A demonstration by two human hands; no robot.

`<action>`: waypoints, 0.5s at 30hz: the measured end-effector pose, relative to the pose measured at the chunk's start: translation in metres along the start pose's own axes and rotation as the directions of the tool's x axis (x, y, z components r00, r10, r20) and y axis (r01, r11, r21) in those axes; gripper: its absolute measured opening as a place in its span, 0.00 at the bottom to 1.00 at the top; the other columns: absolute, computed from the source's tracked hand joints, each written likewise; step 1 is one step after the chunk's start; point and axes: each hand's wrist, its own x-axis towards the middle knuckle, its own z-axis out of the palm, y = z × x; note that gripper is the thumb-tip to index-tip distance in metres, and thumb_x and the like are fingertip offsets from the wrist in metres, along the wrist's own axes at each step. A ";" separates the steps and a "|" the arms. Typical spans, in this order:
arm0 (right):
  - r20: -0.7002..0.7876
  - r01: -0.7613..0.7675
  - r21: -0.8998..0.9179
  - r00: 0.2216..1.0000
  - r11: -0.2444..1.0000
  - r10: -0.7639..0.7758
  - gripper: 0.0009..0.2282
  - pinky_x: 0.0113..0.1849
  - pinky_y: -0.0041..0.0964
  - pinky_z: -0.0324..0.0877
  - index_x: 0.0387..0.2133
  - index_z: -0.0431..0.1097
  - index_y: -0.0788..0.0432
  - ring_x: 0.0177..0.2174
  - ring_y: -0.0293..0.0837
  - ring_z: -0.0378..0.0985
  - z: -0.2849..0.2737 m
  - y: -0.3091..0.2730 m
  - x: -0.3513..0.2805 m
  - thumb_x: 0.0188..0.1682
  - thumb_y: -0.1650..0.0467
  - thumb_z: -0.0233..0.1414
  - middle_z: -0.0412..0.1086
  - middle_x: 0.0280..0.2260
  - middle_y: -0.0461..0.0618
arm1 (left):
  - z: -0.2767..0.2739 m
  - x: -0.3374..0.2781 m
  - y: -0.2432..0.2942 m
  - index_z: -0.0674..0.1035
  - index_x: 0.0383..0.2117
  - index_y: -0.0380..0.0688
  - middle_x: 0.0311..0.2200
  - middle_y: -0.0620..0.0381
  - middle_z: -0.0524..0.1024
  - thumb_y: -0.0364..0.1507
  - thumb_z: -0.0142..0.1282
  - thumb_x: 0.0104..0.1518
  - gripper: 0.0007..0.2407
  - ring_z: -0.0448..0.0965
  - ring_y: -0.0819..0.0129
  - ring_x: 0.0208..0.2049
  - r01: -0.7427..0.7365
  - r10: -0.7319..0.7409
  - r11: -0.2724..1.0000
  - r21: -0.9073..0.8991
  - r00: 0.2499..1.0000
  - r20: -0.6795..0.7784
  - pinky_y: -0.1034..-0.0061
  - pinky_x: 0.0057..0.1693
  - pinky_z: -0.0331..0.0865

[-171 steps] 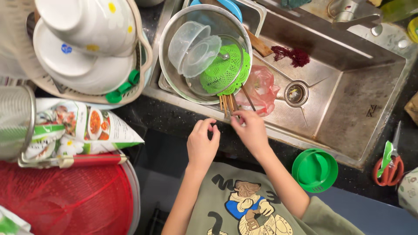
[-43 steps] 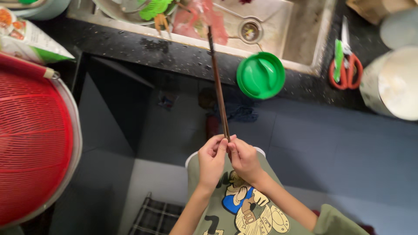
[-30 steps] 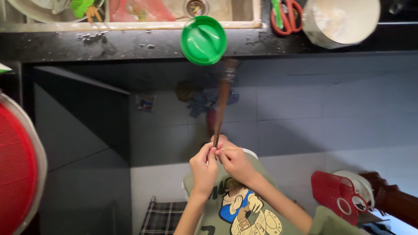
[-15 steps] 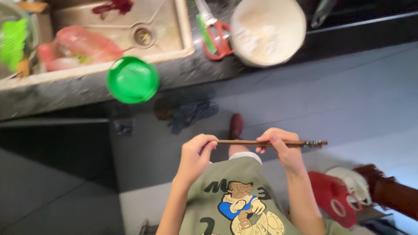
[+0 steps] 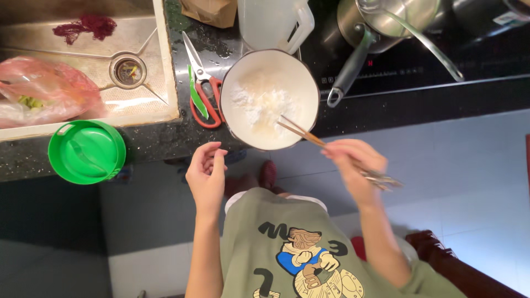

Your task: The person adds hot water from a pot into a bowl of flour using a ladle and then mixes the ingredients together using chopsticks.

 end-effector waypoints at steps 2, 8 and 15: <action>0.005 0.032 -0.143 0.999 0.989 -0.032 0.03 0.38 0.32 0.76 0.37 0.77 0.66 0.35 0.43 0.81 0.017 -0.003 0.020 0.53 0.78 0.56 0.77 0.37 0.55 | 0.008 0.009 -0.001 0.78 0.46 0.35 0.34 0.61 0.78 0.22 0.55 0.62 0.08 0.72 0.85 0.28 0.031 -0.031 1.000 0.002 0.999 -0.032 0.88 0.36 0.69; 0.052 0.137 -0.311 0.991 0.941 -0.127 0.04 0.35 0.31 0.73 0.38 0.77 0.67 0.33 0.44 0.80 0.049 0.008 0.069 0.52 0.78 0.57 0.77 0.35 0.56 | 0.023 0.036 0.000 0.79 0.46 0.35 0.31 0.64 0.75 0.22 0.57 0.61 0.09 0.68 0.88 0.26 0.016 -0.013 0.999 0.041 0.996 -0.084 0.90 0.32 0.63; 0.300 0.116 -0.234 0.953 0.965 -0.042 0.06 0.39 0.33 0.75 0.38 0.77 0.64 0.37 0.44 0.82 0.067 0.006 0.066 0.51 0.77 0.55 0.77 0.39 0.54 | 0.028 0.070 0.008 0.80 0.49 0.34 0.29 0.65 0.74 0.21 0.61 0.58 0.13 0.67 0.88 0.25 -0.044 0.045 0.993 0.114 0.999 -0.003 0.90 0.31 0.63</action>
